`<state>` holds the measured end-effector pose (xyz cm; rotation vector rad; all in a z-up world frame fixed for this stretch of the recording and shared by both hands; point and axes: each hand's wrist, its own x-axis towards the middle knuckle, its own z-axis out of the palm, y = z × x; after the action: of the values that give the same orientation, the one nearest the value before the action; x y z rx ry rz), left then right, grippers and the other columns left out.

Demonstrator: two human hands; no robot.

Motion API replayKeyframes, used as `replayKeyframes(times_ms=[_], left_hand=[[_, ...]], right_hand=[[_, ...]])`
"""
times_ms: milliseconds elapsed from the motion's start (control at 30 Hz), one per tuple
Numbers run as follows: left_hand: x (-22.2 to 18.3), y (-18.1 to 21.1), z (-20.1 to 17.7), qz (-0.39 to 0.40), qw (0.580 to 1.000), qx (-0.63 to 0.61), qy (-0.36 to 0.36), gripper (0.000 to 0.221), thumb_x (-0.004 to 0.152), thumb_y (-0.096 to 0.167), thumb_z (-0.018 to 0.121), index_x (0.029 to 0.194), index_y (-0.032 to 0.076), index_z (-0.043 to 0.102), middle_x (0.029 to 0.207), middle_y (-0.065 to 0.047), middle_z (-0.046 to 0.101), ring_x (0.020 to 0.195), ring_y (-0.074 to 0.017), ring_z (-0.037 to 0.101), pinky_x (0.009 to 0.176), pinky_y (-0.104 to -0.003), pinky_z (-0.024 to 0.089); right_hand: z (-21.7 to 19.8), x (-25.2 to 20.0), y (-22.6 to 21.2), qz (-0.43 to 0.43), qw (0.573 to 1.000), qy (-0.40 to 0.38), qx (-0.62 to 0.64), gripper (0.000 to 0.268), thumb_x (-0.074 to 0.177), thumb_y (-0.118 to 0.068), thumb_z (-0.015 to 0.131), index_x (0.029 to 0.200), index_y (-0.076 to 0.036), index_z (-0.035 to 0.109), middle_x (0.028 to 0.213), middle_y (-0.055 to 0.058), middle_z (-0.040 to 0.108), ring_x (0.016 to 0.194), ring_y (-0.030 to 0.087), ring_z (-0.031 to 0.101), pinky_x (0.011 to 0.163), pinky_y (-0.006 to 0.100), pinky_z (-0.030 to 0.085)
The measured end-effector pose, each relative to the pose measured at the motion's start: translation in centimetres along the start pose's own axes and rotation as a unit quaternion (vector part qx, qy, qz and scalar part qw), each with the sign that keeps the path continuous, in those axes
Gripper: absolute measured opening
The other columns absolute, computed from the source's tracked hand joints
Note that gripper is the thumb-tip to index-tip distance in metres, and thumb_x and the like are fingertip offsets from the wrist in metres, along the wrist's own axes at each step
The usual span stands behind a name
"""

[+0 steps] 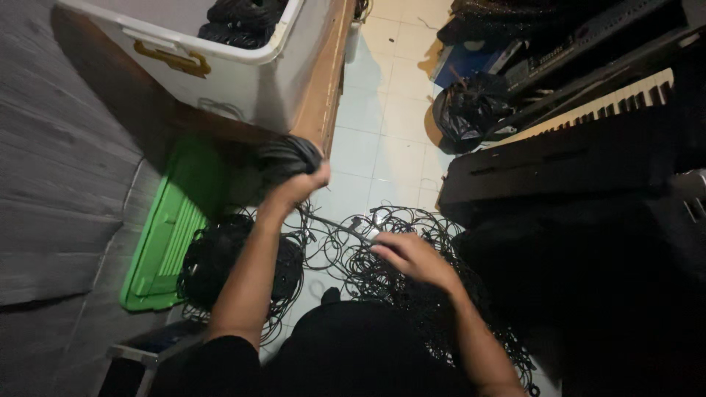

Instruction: The person coils black cables by hand and places the coiled bundles into a white plastic bin.

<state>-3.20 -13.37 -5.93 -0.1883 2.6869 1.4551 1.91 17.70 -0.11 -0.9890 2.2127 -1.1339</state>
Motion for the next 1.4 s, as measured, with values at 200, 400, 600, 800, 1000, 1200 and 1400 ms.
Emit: replayKeyframes(times_ms=[200,400,600,800,1000,1200,1400], left_hand=[[-2.5,-0.5,4.5,0.002,0.973,0.096,-0.209,0.091,0.087,0.079,0.065,0.124,-0.004,0.066,0.131,-0.028,0.058,0.124,-0.0346,0.055,0.106,-0.037,0.042],[-4.3,-0.7,7.6,-0.004,0.898,-0.174,-0.405,0.073,0.094,0.074,0.039,0.107,0.011,0.074,0.092,-0.004,0.076,0.081,-0.0153,0.074,0.077,-0.033,0.059],[-5.9,3.7,9.3,0.04,0.75,-0.307,-0.585,0.032,0.09,0.033,0.072,0.095,0.003,0.063,0.082,-0.004,0.064,0.075,-0.0142,0.064,0.072,-0.03,0.057],[-6.8,7.4,8.7,0.056,0.621,-0.519,-0.585,0.035,0.086,0.035,0.075,0.094,0.004,0.062,0.077,-0.004,0.064,0.071,-0.016,0.064,0.069,-0.034,0.059],[-4.6,8.2,6.9,0.153,0.629,-0.627,-0.433,0.046,0.086,0.047,0.075,0.093,0.005,0.059,0.077,-0.008,0.064,0.073,-0.0229,0.068,0.073,-0.037,0.059],[-4.1,8.8,4.9,0.199,0.714,-0.664,-0.098,0.045,0.092,0.049,0.066,0.1,0.007,0.052,0.083,-0.007,0.059,0.08,-0.0245,0.065,0.081,-0.043,0.057],[-3.2,8.6,3.9,0.187,0.773,-0.603,0.059,0.039,0.092,0.039,0.066,0.109,0.007,0.05,0.091,-0.007,0.057,0.092,-0.0223,0.061,0.088,-0.04,0.053]], right_hand=[[-4.3,0.5,-1.2,0.029,0.993,0.091,-0.067,0.022,0.094,-0.02,0.069,0.108,-0.004,0.073,0.093,0.014,0.076,0.074,0.027,0.071,0.069,0.035,0.055],[-6.2,0.6,-1.0,-0.027,0.994,0.088,-0.055,0.019,0.094,-0.017,0.07,0.106,-0.003,0.073,0.094,0.011,0.077,0.079,0.019,0.073,0.072,0.031,0.056],[-6.0,1.4,5.1,0.031,0.977,0.078,0.195,0.021,0.086,-0.011,0.08,0.096,0.0,0.066,0.084,-0.002,0.061,0.076,0.009,0.057,0.067,0.028,0.05],[-1.7,3.1,14.7,0.01,0.948,0.087,0.306,0.02,0.1,-0.02,0.065,0.09,-0.003,0.063,0.083,-0.003,0.058,0.08,0.007,0.052,0.072,0.024,0.045],[1.7,2.5,16.6,0.028,0.958,0.068,0.276,0.033,0.107,-0.03,0.049,0.09,-0.005,0.062,0.08,-0.002,0.058,0.076,0.008,0.053,0.07,0.024,0.046],[2.6,1.1,11.4,0.062,0.957,-0.029,0.281,0.032,0.109,-0.031,0.049,0.093,-0.005,0.059,0.077,-0.001,0.054,0.071,0.01,0.052,0.066,0.026,0.046],[2.1,-0.2,7.5,0.098,0.978,-0.08,0.169,0.03,0.103,-0.037,0.053,0.111,-0.009,0.062,0.087,-0.004,0.06,0.076,0.011,0.058,0.069,0.028,0.051]])
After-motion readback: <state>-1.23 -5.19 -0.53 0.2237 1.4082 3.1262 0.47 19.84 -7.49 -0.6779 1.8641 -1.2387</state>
